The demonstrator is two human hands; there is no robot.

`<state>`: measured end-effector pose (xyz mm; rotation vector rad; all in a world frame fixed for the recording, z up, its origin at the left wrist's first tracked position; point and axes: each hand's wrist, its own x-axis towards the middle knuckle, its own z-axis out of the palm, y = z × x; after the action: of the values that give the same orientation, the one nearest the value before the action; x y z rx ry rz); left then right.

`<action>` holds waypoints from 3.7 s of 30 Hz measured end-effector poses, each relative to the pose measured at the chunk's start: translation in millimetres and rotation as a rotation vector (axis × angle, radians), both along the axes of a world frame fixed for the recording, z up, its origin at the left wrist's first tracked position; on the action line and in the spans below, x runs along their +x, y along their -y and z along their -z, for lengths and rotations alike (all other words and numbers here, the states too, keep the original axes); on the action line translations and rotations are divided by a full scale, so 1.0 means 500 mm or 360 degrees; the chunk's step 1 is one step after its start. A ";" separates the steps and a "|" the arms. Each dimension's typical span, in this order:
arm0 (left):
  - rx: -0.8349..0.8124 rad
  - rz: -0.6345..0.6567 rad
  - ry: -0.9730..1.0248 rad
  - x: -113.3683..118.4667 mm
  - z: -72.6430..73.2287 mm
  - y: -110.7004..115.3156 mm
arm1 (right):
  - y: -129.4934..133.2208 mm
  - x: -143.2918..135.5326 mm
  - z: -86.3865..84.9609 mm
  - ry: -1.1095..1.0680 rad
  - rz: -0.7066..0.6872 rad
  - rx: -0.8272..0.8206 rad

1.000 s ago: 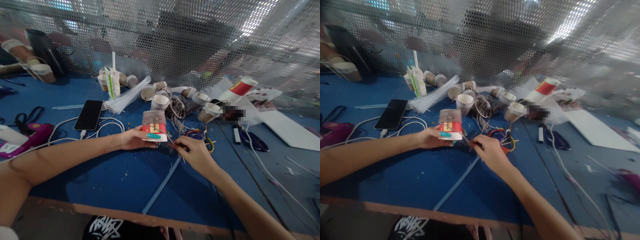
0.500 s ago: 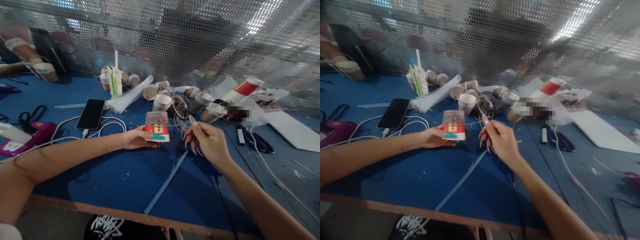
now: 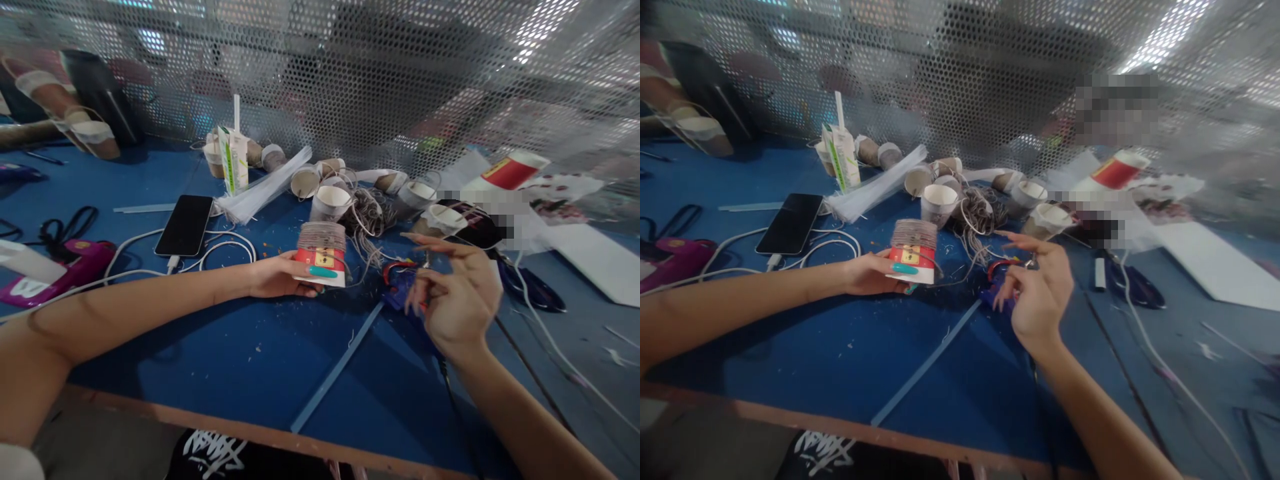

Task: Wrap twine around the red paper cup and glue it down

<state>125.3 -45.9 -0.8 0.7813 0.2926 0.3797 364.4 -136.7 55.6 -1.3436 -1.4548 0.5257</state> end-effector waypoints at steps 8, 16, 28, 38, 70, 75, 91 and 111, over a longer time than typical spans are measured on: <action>0.0200 0.0002 -0.0127 0.006 -0.004 0.009 | 0.062 -0.073 0.007 -0.0604 -0.0634 -0.0242; 0.0343 0.0030 -0.0117 0.006 -0.002 0.013 | 0.069 -0.075 0.014 -0.0606 -0.0623 -0.0378; 0.0337 -0.0001 -0.0158 0.000 0.005 0.010 | 0.048 -0.066 0.028 -0.0729 -0.0084 -0.0050; 0.0441 -0.0132 -0.0170 0.011 -0.017 0.027 | 0.084 -0.076 0.040 -0.0445 -0.0724 -0.0315; 0.0525 -0.0169 -0.0192 0.016 -0.026 0.032 | 0.078 -0.078 0.038 0.0111 -0.0622 0.0097; 0.0392 -0.0024 -0.0082 0.008 -0.014 0.025 | 0.077 -0.066 0.052 -0.0215 -0.0569 0.0159; 0.0482 0.0101 -0.0031 -0.001 -0.017 0.020 | 0.070 -0.064 0.056 -0.0356 -0.0667 0.0045; 0.0409 0.0046 -0.0099 0.007 -0.017 0.025 | 0.082 -0.076 0.050 -0.0078 -0.0630 0.0064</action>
<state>128.7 -58.4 7.8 1.0500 0.2935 0.3707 326.5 -177.6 30.5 -1.0049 -1.6900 0.7728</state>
